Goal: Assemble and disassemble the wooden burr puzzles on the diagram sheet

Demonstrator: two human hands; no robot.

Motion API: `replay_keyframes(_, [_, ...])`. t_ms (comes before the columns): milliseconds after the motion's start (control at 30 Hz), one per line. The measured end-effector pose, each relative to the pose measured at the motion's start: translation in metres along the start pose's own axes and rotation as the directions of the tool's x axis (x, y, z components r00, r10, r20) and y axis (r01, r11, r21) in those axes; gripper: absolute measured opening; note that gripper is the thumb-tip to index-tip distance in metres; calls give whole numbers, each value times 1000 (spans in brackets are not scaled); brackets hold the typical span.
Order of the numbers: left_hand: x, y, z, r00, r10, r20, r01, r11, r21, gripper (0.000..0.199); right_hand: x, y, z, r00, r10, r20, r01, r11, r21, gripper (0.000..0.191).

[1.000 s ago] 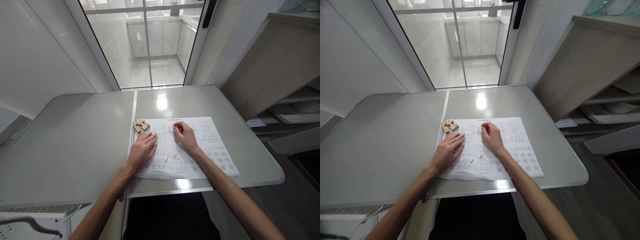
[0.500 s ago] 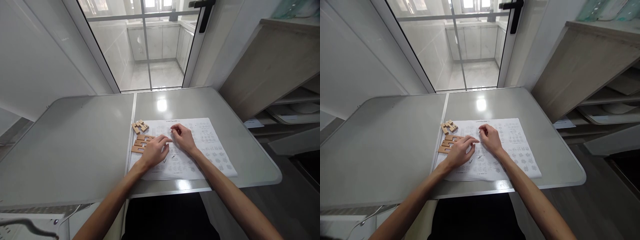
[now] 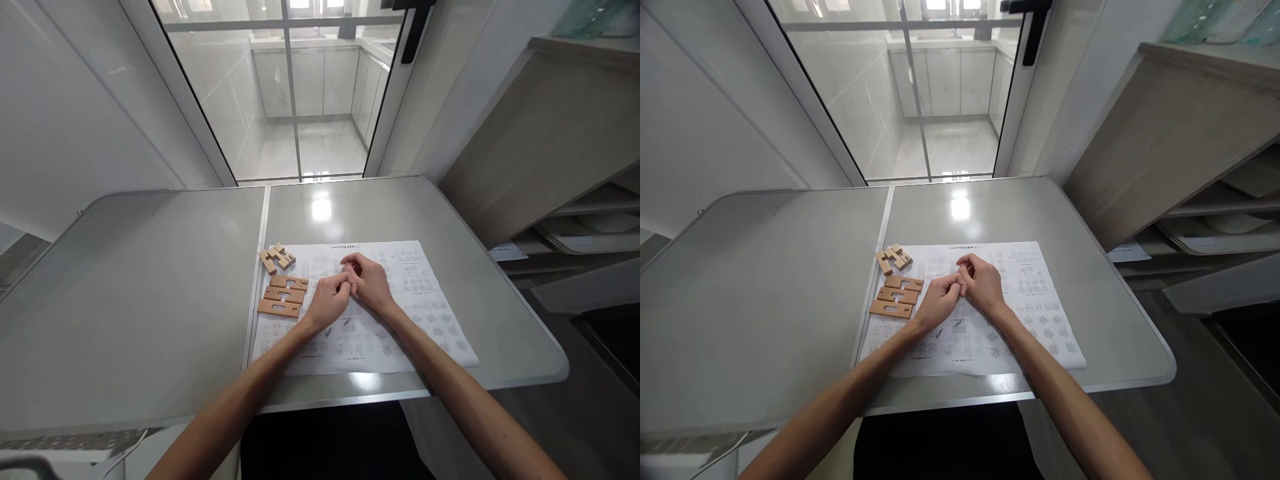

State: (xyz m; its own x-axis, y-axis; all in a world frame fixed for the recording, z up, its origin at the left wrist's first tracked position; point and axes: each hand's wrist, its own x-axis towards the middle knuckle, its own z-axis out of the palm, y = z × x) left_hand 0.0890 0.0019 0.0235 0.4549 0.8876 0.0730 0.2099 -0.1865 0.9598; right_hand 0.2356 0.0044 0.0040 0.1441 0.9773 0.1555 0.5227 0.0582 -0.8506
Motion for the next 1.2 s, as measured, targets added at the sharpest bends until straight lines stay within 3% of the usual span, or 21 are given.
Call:
replay_keyframes(200, [-4, -2, -1, 999, 13, 50, -12, 1000, -15, 21, 22, 2, -6, 994, 102, 24, -102, 995, -25, 20])
replay_keyframes(467, [-3, 3, -5, 998, -7, 59, 9, 1000, -29, 22, 19, 8, -7, 998, -34, 53, 32, 999, 25, 18])
replay_keyframes(1200, [-3, 3, -7, 993, -79, 87, 84, 995, -54, 22, 10, 1, -3, 995, -60, 84, 59, 998, 20, 16])
